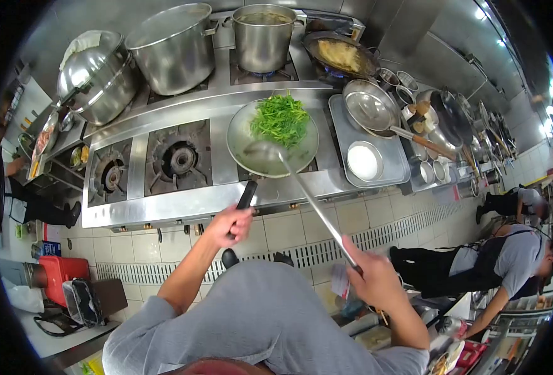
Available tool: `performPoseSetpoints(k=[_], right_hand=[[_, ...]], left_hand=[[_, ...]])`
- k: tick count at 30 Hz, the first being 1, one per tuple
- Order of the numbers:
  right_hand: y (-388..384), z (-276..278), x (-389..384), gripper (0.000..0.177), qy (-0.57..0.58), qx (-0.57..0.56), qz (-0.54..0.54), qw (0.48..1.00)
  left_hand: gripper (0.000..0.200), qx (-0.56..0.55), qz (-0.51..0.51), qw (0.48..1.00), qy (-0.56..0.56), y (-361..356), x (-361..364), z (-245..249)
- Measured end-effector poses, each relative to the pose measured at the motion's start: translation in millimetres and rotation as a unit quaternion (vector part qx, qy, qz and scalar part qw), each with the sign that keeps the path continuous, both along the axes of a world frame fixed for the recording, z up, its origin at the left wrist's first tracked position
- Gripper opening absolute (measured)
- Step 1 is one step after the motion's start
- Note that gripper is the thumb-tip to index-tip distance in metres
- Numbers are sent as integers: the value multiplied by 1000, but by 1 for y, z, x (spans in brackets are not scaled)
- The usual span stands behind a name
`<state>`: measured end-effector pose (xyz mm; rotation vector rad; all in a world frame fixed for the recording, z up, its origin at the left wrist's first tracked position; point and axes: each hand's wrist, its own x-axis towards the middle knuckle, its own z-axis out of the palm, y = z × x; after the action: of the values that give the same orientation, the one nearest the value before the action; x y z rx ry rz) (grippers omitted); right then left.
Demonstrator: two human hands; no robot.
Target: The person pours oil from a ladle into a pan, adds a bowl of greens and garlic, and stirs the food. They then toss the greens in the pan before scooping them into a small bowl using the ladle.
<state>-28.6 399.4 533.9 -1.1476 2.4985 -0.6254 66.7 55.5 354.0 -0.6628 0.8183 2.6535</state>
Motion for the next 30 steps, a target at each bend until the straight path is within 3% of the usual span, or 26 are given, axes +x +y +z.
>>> performPoseSetpoints(k=[2,3,4,6,7,10,11,15,17,18,21,22,23,27,28,30], right_hand=[[11,1,7,72,-33,15,6,999],[9,-27,-5,72,61,21,23,998],[-2,-47,-17,72,71,23,9,997],[-25,-71,-34,72,99,22,-24,995],[-19,-72,-30,74,117,-4,-18,993],[23,-16,3,74,7,-3,-21,1000],[31,-10,7,74,-34,-27,-1,999],[-15,-71,-35,75,82,28,-3,996],[-19,-67,-30,74,58,21,-24,998],[-21,-61,-31,73,48,19,-31,998],[20,1,-1,70,-88,-2,-23,996],[13,-4,-7,70,-56,5,-6,998],[4,-15,-12,70,-35,17,5,999],[-28,-67,-32,73,54,19,-14,998],[-33,-66,-35,73,74,12,-13,997],[2,-22,-9,72,2,24,-13,1000]], left_hand=[[27,3,6,999,35,5,-3,5],[27,10,8,998,66,2,-26,-17],[27,15,13,995,98,0,-46,-26],[28,103,33,993,52,-1,-85,-13],[27,70,20,996,58,-1,-78,-8],[28,43,2,994,100,-2,-19,-14],[32,15,31,999,18,8,-8,21],[33,-12,22,996,86,3,-59,-14],[33,41,25,997,64,4,-60,-11],[33,68,31,996,55,2,-62,-9],[33,-26,50,998,40,9,-19,10],[33,-35,54,998,12,13,-7,16],[33,-46,31,995,86,9,-16,-7],[34,22,32,998,47,-3,-65,-13],[34,10,27,998,53,-4,-53,-12],[34,-5,29,998,50,1,-26,-5]])
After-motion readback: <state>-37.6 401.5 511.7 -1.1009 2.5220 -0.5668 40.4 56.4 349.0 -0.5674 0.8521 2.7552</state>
